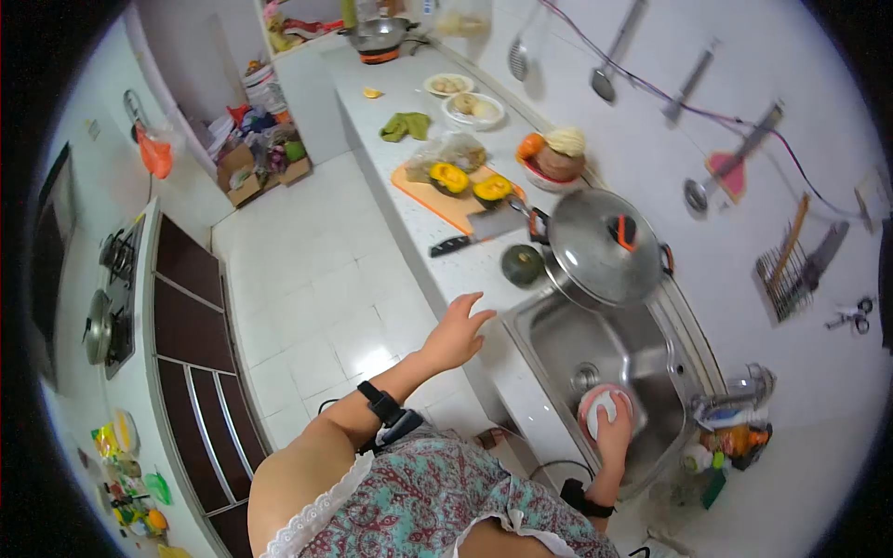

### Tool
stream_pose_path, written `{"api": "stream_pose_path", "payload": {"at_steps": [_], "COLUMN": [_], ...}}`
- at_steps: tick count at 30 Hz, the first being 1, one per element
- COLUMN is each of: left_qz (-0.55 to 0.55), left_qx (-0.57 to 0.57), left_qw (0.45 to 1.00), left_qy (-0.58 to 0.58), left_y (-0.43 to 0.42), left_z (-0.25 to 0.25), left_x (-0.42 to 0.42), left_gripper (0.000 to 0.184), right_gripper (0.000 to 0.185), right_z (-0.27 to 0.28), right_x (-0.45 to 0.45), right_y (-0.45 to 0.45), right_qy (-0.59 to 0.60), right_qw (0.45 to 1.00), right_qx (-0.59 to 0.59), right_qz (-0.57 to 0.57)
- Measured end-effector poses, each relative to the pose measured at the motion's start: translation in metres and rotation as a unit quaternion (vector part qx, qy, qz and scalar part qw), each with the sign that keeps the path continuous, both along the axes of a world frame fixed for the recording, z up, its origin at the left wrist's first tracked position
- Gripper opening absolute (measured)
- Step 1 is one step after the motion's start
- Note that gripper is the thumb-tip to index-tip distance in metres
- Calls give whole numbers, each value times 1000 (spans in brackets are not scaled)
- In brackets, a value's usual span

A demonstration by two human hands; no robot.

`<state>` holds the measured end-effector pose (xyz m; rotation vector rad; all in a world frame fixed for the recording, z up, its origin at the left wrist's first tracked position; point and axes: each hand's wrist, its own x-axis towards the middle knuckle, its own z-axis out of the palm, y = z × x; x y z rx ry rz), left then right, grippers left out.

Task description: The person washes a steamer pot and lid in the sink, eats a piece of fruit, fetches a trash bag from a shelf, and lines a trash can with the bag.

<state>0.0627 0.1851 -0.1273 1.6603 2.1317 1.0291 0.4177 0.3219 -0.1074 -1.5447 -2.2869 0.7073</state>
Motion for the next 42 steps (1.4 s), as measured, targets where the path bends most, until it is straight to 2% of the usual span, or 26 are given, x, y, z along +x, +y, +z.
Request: {"api": "stream_pose_path", "payload": {"at_steps": [4, 5, 8, 10, 12, 14, 15, 17, 18, 19, 23, 26, 27, 30, 35, 39, 40, 42], "left_qz": [57, 73, 130, 135, 215, 233, 259, 308, 306, 316, 323, 353, 357, 399, 498, 551, 546, 566], "left_qx": [4, -14, -53, -39, -38, -40, -32, -44, -47, -31, 11, 15, 14, 0, 5, 0, 1, -6], "left_qw": [998, 997, 988, 988, 973, 970, 959, 930, 931, 923, 904, 897, 897, 879, 821, 777, 780, 725], "left_qy": [-29, -25, -70, -70, -72, -64, -108, -195, -192, -216, -281, -265, -261, -262, -281, -304, -306, -393], "left_y": [-75, -96, -159, -193, -232, -258, -269, -279, -282, -285, -287, -284, -283, -300, -325, -351, -350, -338], "left_z": [-16, -22, -39, -42, -44, -44, -50, -51, -56, -63, -82, -79, -77, -77, -85, -136, -144, -143], "left_x": [-83, -107, -180, -227, -279, -323, -345, -388, -408, -430, -524, -591, -615, -683, -772, -846, -870, -923], "left_gripper": [49, 48, 45, 43, 42, 40, 40, 39, 39, 38, 36, 35, 35, 35, 35, 33, 33, 31], "right_gripper": [39, 37, 35, 35, 34, 33, 32, 31, 30, 30, 31, 31, 30, 29, 27, 27, 27, 26], "right_z": [-20, -21, -17, -18, 6, 9, 10, 15, 15, 14, -4, -19, -21, -19, -8, -17, -20, -26], "right_x": [-98, -128, -225, -280, -359, -418, -449, -507, -534, -561, -680, -784, -822, -935, -1095, -1197, -1221, -1263], "right_y": [-27, -35, -56, -73, -73, -78, -76, -77, -76, -73, -53, -39, -33, -29, -47, -52, -46, -32], "right_qy": [84, 73, 18, 24, 74, 110, 145, 173, 194, 187, 226, 267, 232, 259, 235, 216, 216, 212], "right_qw": [996, 994, 992, 987, 978, 970, 959, 950, 940, 940, 918, 886, 891, 861, 813, 778, 781, 792], "right_qx": [-32, 20, -4, 23, -36, -65, -87, -115, -143, -120, -143, -186, -193, -203, -222, -259, -255, -244], "right_qz": [26, 81, 129, 159, 192, 208, 227, 232, 241, 260, 293, 330, 339, 388, 484, 531, 527, 518]}}
